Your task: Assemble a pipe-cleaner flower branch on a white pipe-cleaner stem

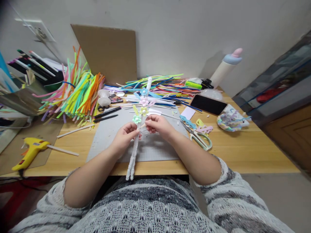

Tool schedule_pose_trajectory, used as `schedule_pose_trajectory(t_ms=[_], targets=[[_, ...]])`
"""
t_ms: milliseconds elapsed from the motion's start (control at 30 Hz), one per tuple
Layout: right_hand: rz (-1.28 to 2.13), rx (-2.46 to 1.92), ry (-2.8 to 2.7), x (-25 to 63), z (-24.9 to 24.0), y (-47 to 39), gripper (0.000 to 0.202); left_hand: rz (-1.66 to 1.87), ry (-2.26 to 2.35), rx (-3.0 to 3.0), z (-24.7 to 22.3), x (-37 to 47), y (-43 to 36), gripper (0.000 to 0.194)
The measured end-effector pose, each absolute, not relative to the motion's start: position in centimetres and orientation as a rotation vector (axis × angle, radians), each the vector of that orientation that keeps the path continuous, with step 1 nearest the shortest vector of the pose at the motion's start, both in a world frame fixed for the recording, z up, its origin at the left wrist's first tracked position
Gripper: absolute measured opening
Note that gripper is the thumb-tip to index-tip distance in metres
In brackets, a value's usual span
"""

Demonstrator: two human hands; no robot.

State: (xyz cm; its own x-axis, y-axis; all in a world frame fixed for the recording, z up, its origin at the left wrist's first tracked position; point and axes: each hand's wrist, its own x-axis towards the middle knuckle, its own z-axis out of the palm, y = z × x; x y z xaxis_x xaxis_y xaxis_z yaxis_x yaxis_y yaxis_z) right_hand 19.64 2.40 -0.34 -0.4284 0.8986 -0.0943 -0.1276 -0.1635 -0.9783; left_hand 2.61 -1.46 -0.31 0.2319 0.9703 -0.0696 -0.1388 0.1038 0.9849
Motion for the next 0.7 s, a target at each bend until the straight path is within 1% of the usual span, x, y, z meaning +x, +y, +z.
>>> schedule_pose_trajectory(t_ms=[100, 200, 500, 700], targets=[[1.708, -0.913, -1.637, 20.9, 0.4, 2.8, 0.019, 1.009, 0.952, 1.152, -0.6, 2.6, -1.4, 0.021], [1.720, -0.907, -1.795, 21.5, 0.6, 3.1, 0.018, 0.948, 0.943, 1.179, -1.1, 2.6, -1.3, 0.021], [1.738, -0.977, -1.630, 20.5, -0.1, 2.7, 0.019, 0.931, 0.947, 1.191, -1.5, 2.5, -1.2, 0.022], [1.668, -1.019, -1.630, 20.4, 0.0, 2.6, 0.018, 0.915, 0.968, 1.199, -1.5, 2.5, -1.1, 0.022]])
